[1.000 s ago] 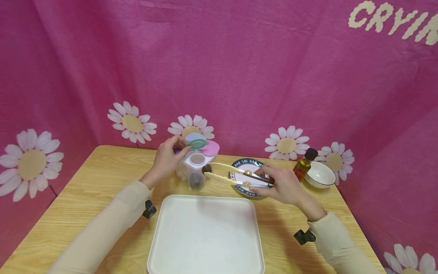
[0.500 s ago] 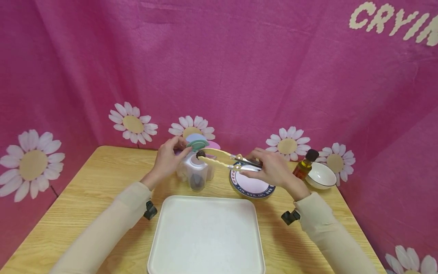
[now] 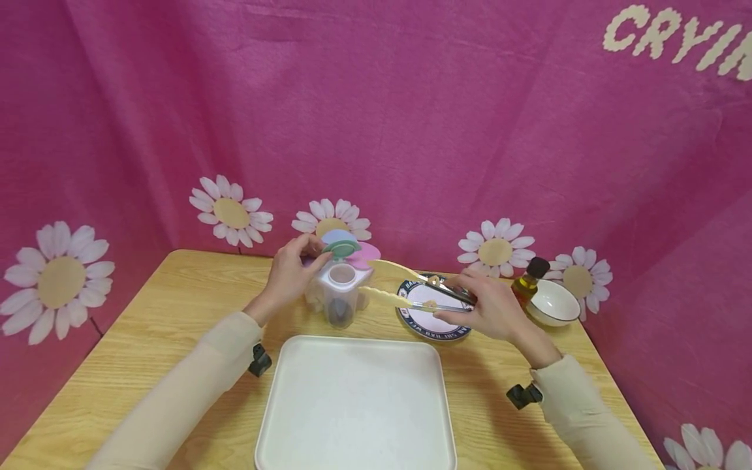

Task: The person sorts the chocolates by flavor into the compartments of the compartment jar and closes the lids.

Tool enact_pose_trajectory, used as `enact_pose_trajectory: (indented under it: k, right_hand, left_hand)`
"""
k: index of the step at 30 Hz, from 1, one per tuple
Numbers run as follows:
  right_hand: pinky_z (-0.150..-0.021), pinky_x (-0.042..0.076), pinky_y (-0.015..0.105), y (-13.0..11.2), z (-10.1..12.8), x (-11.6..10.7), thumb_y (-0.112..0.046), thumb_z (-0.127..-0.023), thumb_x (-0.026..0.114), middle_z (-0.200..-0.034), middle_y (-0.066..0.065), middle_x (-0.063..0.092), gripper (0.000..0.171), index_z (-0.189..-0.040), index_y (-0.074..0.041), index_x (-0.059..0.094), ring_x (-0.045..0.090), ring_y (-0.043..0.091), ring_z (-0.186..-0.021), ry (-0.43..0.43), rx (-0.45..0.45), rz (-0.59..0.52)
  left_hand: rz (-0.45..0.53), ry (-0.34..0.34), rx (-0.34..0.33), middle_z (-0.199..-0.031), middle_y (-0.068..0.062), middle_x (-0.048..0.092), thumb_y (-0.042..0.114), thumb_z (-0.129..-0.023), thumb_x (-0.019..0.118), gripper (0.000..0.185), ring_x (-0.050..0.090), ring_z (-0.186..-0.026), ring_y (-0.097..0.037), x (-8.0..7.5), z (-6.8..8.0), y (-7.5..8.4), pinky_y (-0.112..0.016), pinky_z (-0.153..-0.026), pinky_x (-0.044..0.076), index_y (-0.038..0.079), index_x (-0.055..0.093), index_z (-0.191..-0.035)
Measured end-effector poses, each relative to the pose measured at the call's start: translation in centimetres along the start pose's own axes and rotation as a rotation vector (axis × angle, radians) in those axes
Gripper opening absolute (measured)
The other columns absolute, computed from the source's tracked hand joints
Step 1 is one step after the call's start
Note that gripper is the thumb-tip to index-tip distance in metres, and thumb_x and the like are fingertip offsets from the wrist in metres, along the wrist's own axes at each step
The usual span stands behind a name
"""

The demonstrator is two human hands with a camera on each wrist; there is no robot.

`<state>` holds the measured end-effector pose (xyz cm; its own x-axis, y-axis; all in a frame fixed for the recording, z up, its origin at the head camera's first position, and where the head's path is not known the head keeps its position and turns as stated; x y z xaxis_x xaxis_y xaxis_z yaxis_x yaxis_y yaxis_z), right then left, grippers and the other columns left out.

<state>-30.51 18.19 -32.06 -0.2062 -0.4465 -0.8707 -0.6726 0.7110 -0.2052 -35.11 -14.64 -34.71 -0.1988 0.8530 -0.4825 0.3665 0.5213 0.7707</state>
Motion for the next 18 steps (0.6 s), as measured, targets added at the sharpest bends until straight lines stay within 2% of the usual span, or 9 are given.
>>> enact_pose_trajectory:
  k: [7, 18]
  right_hand:
    - [-0.061, 0.039, 0.020, 1.9, 5.0, -1.3, -0.042, -0.070, 0.096, -0.092, -0.007, 0.066, 0.056, -0.115, -0.018, 0.074, 0.051, 0.003, -0.073, 0.016, 0.066, 0.033]
    - [-0.058, 0.032, 0.021, 4.1, 13.0, -2.6, -0.042, -0.061, 0.100, -0.091, -0.011, 0.061, 0.065, -0.116, -0.017, 0.073, 0.040, -0.002, -0.069, 0.082, 0.161, 0.065]
  left_hand:
    - [0.002, 0.003, -0.011, -0.109, -0.015, 0.071, 0.017, -0.098, 0.077, 0.021, 0.068, -0.101, -0.029, 0.0, 0.0, 0.0, -0.045, -0.096, 0.060, 0.006, 0.066, -0.113]
    - [0.006, -0.007, -0.009, -0.111, -0.015, 0.071, 0.017, -0.098, 0.076, 0.022, 0.068, -0.103, -0.029, 0.1, 0.1, 0.1, -0.047, -0.098, 0.061, 0.006, 0.065, -0.114]
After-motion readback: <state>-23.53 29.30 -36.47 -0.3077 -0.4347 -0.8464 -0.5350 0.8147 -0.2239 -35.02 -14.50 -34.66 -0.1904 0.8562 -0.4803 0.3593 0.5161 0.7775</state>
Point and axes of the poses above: each hand's wrist, its own z-axis away from the middle knuckle, its own x-axis out of the palm, y = z × x, the point moved 10 cm from there along -z, towards the middle knuckle
